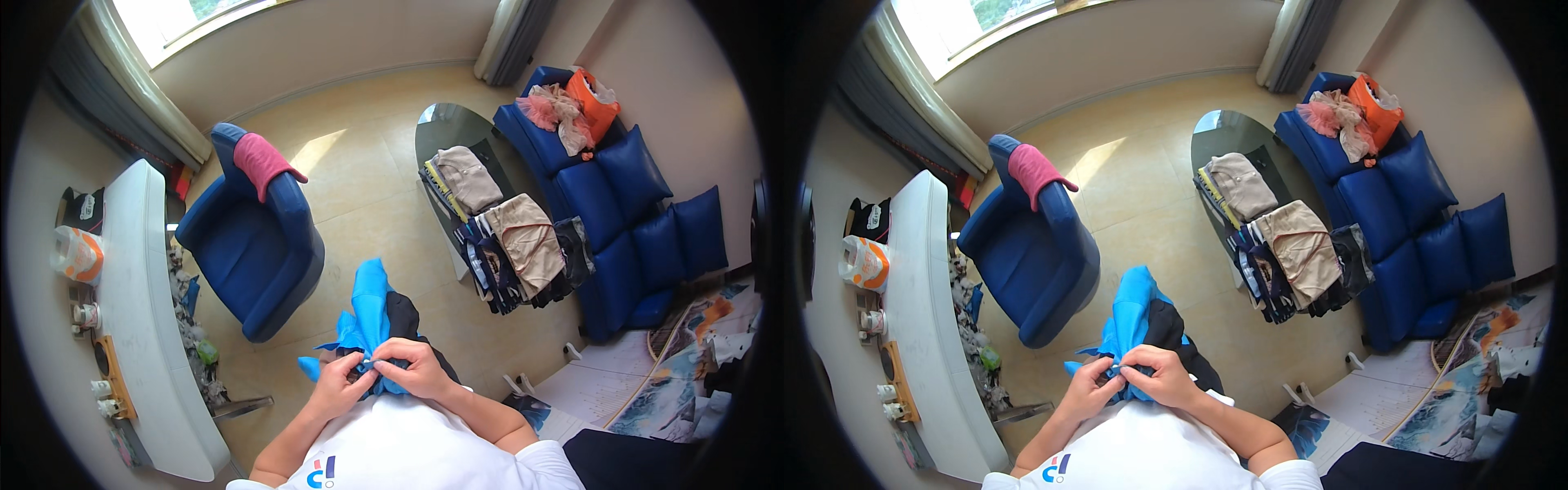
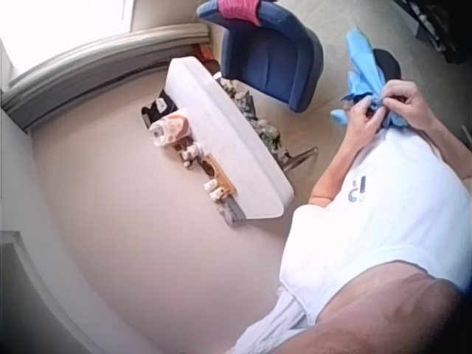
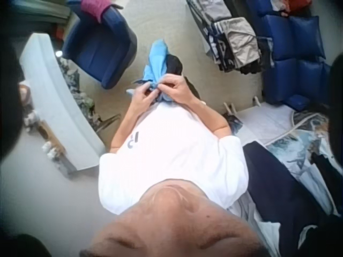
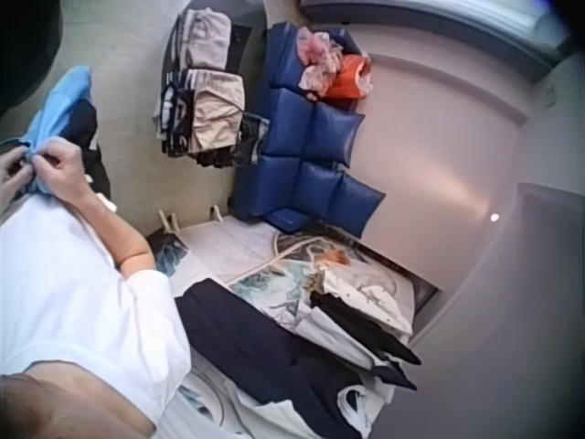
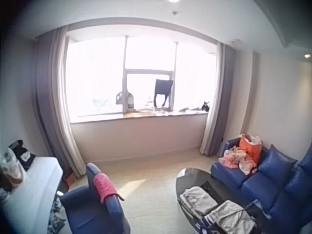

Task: The person folds various garments including a pink cloth, a blue shirt, a beige jacket, and striped pants. The person places the folded items on a glass coffee table in a living room.

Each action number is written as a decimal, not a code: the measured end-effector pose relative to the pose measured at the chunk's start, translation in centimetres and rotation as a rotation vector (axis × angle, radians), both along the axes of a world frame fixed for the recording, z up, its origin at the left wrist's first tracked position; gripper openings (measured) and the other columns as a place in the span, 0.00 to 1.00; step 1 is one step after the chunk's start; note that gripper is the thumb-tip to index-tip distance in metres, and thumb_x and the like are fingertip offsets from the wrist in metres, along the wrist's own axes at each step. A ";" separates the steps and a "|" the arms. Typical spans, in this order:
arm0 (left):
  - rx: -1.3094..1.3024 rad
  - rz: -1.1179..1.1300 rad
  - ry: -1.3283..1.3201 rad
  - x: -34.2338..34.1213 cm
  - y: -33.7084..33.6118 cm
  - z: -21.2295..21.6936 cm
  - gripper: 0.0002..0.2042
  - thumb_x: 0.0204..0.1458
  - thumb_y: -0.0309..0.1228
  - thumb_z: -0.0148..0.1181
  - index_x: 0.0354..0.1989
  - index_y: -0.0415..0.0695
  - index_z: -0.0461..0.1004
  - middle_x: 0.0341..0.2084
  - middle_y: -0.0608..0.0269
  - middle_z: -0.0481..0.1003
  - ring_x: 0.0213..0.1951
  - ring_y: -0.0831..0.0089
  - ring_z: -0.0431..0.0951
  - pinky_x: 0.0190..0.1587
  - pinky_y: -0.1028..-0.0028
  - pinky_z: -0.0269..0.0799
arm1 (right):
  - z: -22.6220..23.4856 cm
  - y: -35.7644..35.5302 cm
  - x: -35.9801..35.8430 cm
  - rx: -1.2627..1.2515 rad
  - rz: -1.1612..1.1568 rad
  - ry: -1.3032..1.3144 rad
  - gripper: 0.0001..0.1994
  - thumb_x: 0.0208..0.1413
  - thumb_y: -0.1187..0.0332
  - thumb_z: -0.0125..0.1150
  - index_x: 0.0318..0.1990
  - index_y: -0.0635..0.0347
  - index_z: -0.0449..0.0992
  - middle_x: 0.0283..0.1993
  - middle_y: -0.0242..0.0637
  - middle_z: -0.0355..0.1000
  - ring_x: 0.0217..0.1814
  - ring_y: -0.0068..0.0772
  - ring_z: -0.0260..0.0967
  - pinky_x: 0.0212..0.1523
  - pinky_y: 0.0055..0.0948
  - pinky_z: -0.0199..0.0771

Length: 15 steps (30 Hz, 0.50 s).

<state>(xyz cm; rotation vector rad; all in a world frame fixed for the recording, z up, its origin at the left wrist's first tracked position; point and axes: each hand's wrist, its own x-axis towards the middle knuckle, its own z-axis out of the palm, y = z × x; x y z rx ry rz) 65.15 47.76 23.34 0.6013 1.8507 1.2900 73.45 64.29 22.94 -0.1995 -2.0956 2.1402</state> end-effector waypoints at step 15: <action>-0.068 -0.168 0.345 0.1 0.2 1.0 0.06 0.42 0.27 0.60 0.26 0.38 0.73 0.16 0.55 0.72 0.19 0.69 0.72 0.23 0.74 0.64 | -0.1 -0.3 0.3 0.656 0.207 -0.132 0.17 0.51 0.54 0.57 0.28 0.61 0.75 0.24 0.40 0.70 0.24 0.41 0.70 0.24 0.35 0.68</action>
